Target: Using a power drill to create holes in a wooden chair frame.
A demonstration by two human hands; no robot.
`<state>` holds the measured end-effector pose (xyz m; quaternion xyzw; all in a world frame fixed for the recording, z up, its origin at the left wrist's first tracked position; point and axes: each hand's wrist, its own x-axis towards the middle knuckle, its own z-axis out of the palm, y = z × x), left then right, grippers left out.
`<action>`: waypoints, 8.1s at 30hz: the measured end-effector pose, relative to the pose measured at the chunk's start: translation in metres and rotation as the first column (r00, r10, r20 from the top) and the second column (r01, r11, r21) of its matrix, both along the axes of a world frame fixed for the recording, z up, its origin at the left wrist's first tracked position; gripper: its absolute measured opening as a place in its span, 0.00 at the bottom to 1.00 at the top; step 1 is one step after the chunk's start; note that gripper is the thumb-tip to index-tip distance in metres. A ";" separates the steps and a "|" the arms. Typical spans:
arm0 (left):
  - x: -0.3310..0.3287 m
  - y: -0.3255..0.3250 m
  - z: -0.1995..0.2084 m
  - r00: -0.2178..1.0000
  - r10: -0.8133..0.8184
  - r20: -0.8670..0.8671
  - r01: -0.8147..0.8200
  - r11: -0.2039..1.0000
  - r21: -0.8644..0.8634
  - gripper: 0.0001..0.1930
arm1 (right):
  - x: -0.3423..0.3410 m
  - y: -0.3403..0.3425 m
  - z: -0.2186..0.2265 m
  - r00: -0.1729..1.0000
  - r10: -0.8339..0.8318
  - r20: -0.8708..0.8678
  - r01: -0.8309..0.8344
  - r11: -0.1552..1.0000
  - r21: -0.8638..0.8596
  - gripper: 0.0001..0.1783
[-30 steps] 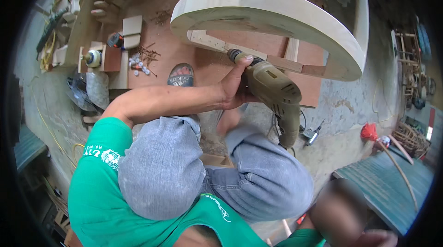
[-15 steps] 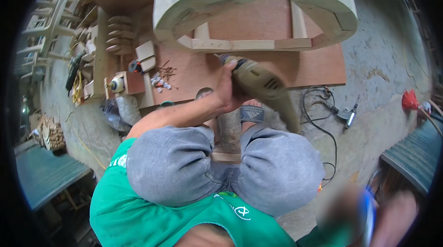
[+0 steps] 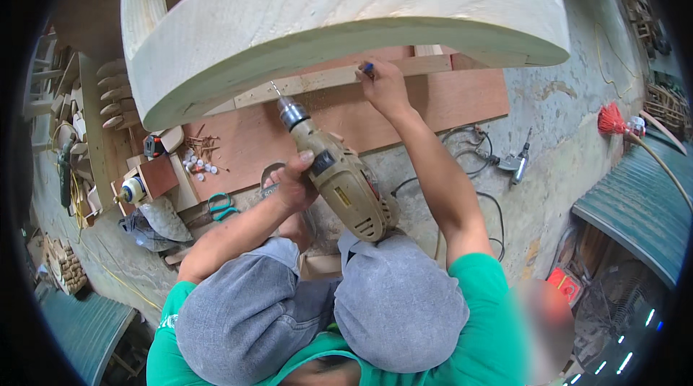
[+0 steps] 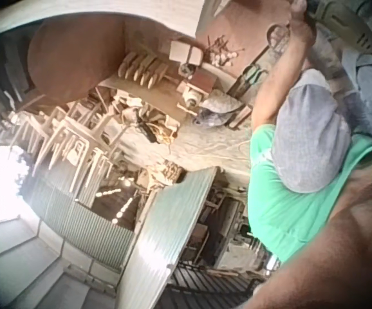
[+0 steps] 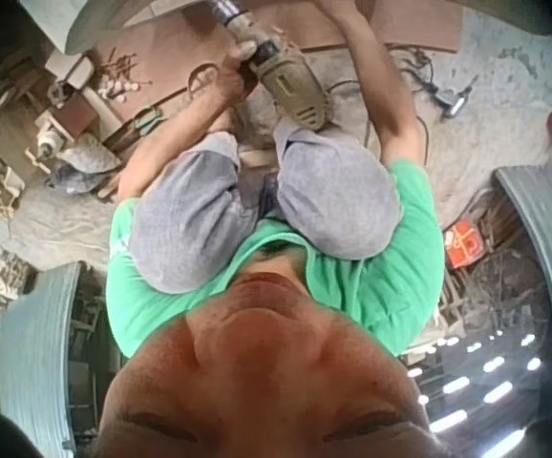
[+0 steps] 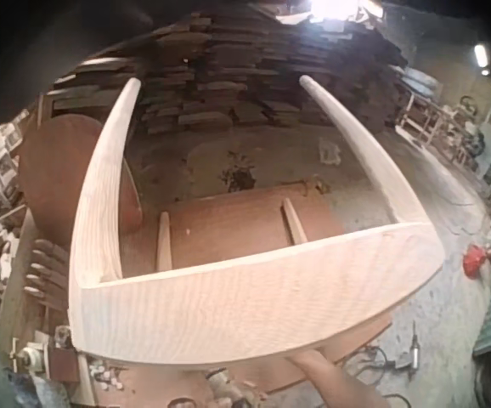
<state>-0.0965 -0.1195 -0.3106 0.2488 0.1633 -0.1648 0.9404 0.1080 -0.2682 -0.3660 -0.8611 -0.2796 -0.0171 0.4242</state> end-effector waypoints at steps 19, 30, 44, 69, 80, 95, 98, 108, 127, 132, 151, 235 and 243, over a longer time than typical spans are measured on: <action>-0.001 0.012 -0.002 0.995 -0.037 0.089 0.029 0.995 0.096 0.36 | -0.018 0.009 0.016 0.948 0.100 -0.301 -0.050 0.984 0.171 0.09; -0.007 0.010 0.005 1.000 0.018 -0.010 -0.017 0.999 0.047 0.39 | -0.045 0.077 -0.020 0.679 0.285 -0.677 0.348 0.687 0.638 0.12; -0.006 0.015 0.011 0.997 -0.029 -0.076 0.037 0.993 0.108 0.39 | -0.062 0.085 -0.009 0.810 0.181 -0.558 0.174 0.835 0.522 0.08; -0.008 0.004 0.006 0.998 0.018 -0.054 -0.014 0.997 0.077 0.36 | -0.057 0.079 -0.008 0.699 0.278 -0.659 0.213 0.799 0.563 0.10; -0.009 0.004 0.003 0.994 0.036 -0.102 -0.022 0.991 0.135 0.36 | -0.057 0.079 -0.020 0.661 0.329 -0.675 0.248 0.752 0.610 0.10; -0.009 0.004 -0.005 0.994 0.032 -0.107 -0.028 0.999 0.034 0.32 | -0.073 -0.015 0.029 0.851 0.106 -0.514 0.111 0.921 0.373 0.15; -0.008 0.002 -0.005 0.992 0.025 -0.122 -0.018 0.998 0.058 0.33 | -0.089 -0.067 0.049 0.715 0.087 -0.694 0.275 0.878 0.393 0.20; -0.005 -0.005 -0.003 0.982 0.032 -0.188 -0.019 0.997 0.072 0.27 | -0.089 -0.100 0.134 0.729 0.160 -0.665 0.454 0.614 0.646 0.20; 0.007 -0.042 -0.022 0.987 -0.083 -0.135 0.075 0.995 -0.065 0.24 | -0.110 -0.057 0.340 0.797 0.602 -0.047 -0.140 0.259 0.956 0.04; 0.003 -0.039 -0.027 0.971 -0.095 -0.220 0.080 0.994 -0.076 0.24 | -0.120 -0.080 0.339 0.857 0.296 0.422 -0.356 -0.252 0.900 0.08; 0.015 -0.034 0.013 0.846 -0.475 -0.242 0.525 0.663 0.534 0.28 | -0.144 -0.096 0.068 0.268 0.287 -0.920 -0.098 0.958 0.270 0.48; -0.018 0.195 0.135 0.333 0.437 0.836 -0.830 -0.285 0.479 0.09 | -0.170 -0.133 0.121 0.693 -0.033 -0.720 -0.075 0.990 -0.118 0.41; 0.014 0.013 0.041 0.983 -0.141 -0.121 0.146 0.989 0.035 0.29 | -0.078 -0.042 0.148 0.608 0.428 -0.669 -0.480 0.869 0.120 0.40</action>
